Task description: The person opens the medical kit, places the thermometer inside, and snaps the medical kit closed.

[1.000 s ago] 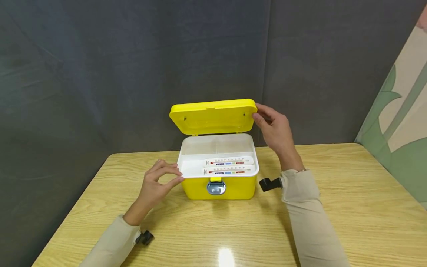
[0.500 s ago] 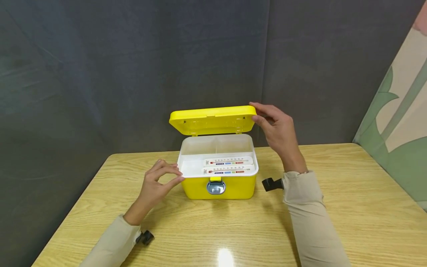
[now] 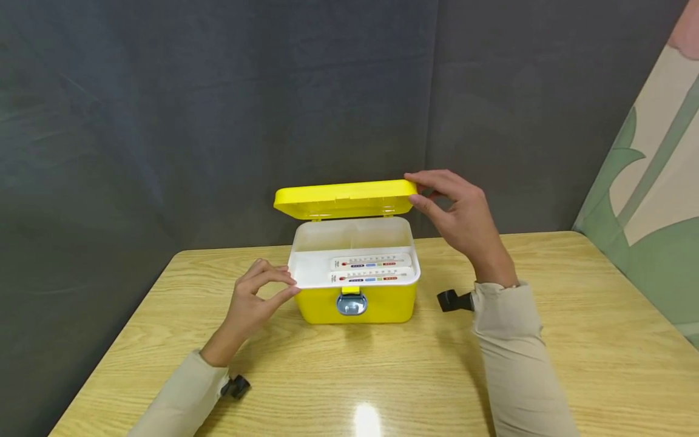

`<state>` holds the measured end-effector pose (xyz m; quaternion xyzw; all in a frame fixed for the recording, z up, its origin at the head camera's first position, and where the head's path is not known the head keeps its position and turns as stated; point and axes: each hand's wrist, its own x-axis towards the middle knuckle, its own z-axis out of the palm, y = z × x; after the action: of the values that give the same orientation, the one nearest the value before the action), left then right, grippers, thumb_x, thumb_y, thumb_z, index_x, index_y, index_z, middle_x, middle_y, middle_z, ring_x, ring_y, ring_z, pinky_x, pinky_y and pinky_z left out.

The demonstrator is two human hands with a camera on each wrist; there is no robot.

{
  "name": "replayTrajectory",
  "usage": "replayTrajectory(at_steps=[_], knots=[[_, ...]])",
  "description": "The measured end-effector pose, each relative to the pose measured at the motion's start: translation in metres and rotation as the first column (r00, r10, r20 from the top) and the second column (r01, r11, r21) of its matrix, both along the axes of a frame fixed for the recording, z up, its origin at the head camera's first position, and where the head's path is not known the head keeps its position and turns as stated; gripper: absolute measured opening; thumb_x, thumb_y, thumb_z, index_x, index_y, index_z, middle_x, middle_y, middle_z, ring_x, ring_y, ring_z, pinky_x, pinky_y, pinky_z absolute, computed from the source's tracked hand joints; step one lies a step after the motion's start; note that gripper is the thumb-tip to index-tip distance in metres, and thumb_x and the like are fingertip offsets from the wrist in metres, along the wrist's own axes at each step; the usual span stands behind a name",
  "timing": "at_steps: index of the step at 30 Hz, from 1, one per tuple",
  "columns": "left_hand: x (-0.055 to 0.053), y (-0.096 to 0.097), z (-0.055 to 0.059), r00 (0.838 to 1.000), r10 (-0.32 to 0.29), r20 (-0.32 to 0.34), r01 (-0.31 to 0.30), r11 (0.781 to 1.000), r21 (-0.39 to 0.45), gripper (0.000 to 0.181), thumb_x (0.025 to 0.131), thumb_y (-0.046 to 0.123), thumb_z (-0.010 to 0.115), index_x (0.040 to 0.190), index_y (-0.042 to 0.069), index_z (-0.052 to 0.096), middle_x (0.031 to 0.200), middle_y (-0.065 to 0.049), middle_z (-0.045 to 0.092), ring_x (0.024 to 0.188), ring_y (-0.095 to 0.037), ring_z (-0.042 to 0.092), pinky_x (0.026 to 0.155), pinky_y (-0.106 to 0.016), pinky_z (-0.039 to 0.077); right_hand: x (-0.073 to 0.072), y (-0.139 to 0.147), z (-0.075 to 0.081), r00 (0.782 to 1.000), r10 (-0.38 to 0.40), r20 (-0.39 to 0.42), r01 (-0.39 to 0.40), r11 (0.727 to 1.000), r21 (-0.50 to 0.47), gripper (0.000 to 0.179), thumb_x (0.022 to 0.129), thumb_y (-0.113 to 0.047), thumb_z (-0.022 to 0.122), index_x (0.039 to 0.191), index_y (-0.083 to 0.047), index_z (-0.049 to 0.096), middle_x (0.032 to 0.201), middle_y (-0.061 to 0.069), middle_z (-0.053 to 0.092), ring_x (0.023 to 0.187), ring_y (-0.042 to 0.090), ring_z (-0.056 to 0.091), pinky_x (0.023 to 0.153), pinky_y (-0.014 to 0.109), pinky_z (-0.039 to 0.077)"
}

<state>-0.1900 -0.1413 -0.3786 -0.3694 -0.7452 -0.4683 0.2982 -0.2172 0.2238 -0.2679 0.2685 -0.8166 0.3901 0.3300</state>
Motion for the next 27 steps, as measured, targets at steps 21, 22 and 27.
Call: replayTrajectory(at_steps=[21, 22, 27], knots=[[0.001, -0.001, -0.002, 0.997, -0.041, 0.071, 0.037, 0.998, 0.059, 0.023, 0.071, -0.005, 0.085, 0.088, 0.008, 0.077, 0.085, -0.007, 0.064, 0.1, -0.027, 0.068, 0.098, -0.025, 0.054, 0.021, 0.014, -0.005, 0.998, 0.065, 0.019, -0.068, 0.974, 0.218, 0.056, 0.073, 0.002, 0.084, 0.124, -0.02, 0.071, 0.118, -0.004, 0.07, 0.094, -0.001, 0.059, 0.084, 0.004, 0.045], [0.001, -0.002, -0.001, 0.995, -0.059, 0.077, 0.054, 0.996, 0.067, 0.024, 0.071, -0.007, 0.085, 0.088, 0.007, 0.077, 0.085, -0.007, 0.064, 0.1, -0.026, 0.068, 0.099, -0.025, 0.054, 0.023, 0.014, -0.005, 0.997, 0.074, 0.018, -0.077, 0.971, 0.226, 0.056, 0.073, 0.002, 0.084, 0.123, -0.02, 0.071, 0.118, -0.004, 0.07, 0.094, -0.001, 0.059, 0.084, 0.004, 0.044], [-0.001, -0.005, 0.002, 0.987, -0.143, 0.076, 0.134, 0.985, 0.113, 0.026, 0.069, -0.014, 0.083, 0.088, 0.003, 0.076, 0.087, -0.01, 0.064, 0.099, -0.023, 0.069, 0.097, -0.029, 0.056, 0.029, 0.017, -0.01, 0.995, 0.1, 0.005, -0.097, 0.958, 0.271, 0.056, 0.071, 0.002, 0.085, 0.122, -0.018, 0.071, 0.119, -0.004, 0.069, 0.098, -0.008, 0.058, 0.086, 0.002, 0.045]])
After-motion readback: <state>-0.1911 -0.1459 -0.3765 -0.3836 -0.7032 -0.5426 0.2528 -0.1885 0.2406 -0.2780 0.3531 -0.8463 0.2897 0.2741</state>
